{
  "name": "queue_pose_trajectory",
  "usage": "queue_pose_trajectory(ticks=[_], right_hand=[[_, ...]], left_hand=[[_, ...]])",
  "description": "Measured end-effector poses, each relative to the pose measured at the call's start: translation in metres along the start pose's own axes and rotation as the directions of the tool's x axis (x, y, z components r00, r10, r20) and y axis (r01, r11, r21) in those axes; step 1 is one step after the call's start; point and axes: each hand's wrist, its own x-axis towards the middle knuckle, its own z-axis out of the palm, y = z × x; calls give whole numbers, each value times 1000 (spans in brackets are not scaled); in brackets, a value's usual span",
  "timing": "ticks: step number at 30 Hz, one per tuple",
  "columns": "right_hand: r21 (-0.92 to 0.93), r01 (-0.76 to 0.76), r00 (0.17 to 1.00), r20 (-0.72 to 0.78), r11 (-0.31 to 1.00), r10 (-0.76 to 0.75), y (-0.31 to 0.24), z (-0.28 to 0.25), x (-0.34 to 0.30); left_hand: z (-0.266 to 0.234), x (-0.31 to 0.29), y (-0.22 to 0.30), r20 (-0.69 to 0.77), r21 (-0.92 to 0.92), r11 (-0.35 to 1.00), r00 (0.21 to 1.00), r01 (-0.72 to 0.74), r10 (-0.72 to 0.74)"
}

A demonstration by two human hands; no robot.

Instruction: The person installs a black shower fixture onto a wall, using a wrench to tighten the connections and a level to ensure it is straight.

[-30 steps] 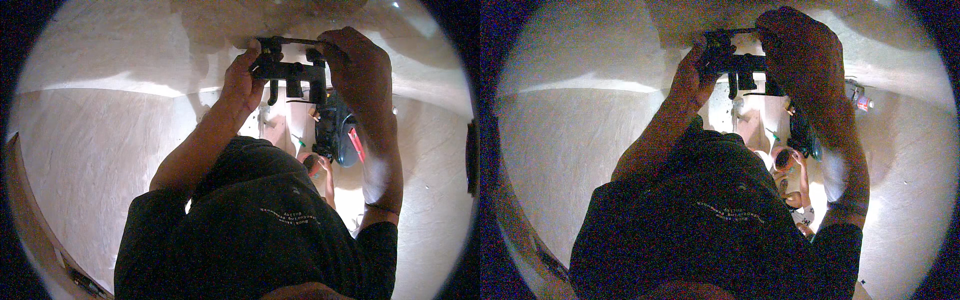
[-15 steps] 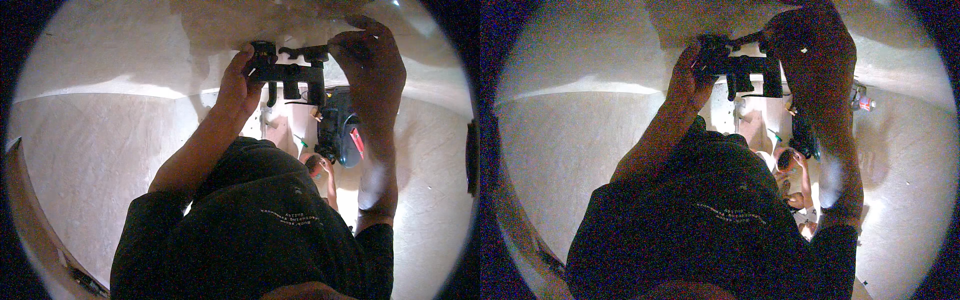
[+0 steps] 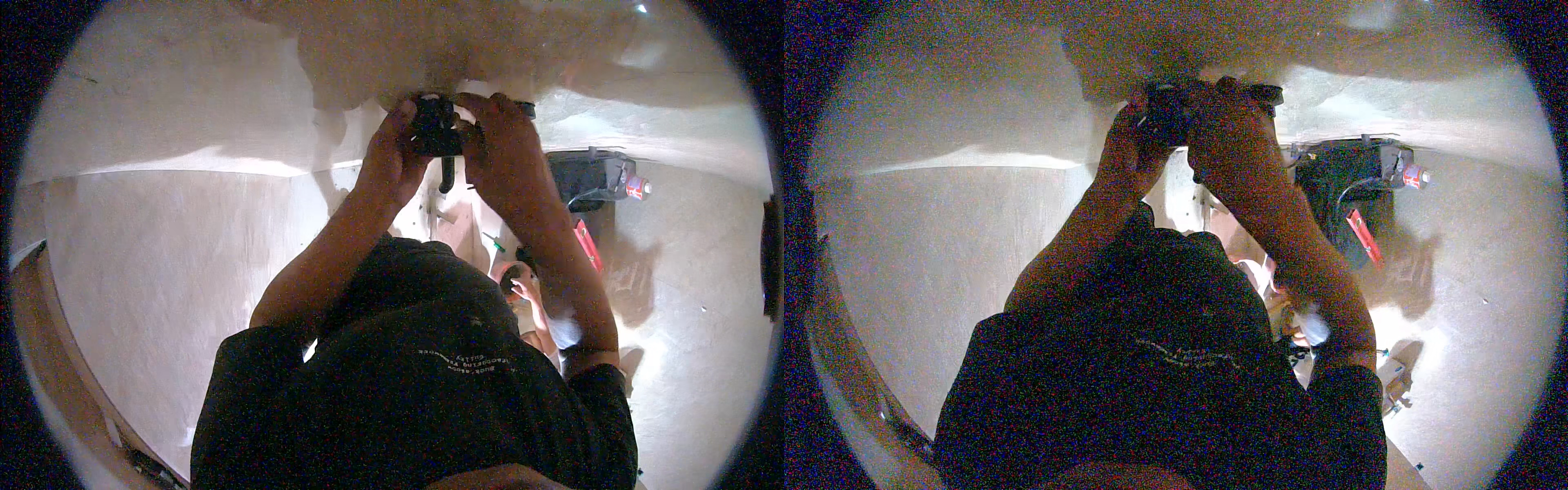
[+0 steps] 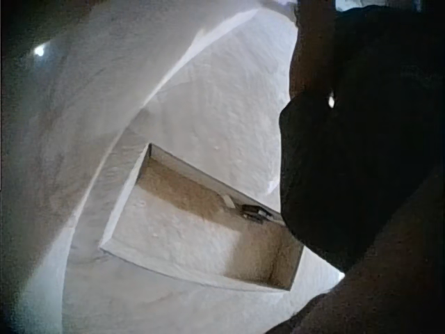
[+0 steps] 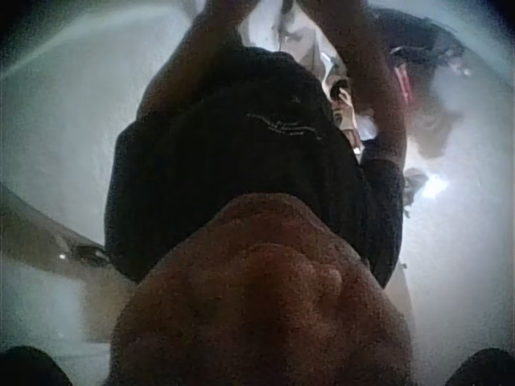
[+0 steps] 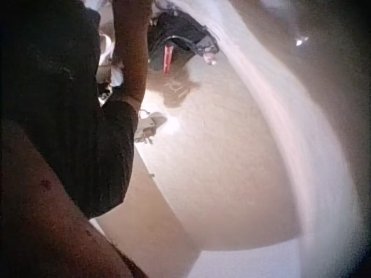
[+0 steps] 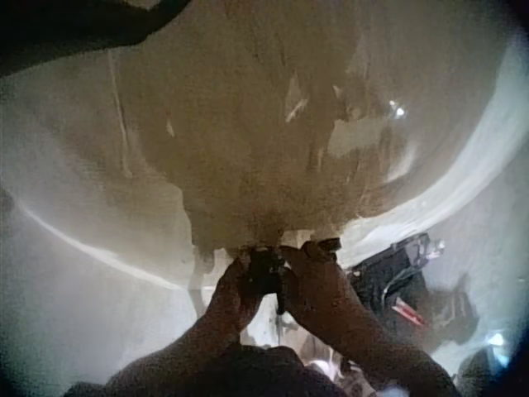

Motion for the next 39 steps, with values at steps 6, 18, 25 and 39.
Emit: queue_pose_trajectory(ticks=[6,18,25,39], right_hand=[[-173,-249,951,141,953,275,-6,11,9],[-142,-153,984,68,978,164,19,25,10],[45,-350,927,163,936,339,-31,-21,11],[98,-105,936,-327,990,131,-32,-53,16]], left_hand=[[6,-4,5,-22,8,999,999,37,-37],[9,3,3,-28,42,999,1000,8,-7],[-9,7,3,-20,31,1000,1000,0,1],[0,0,14,109,13,1000,994,26,-27]])
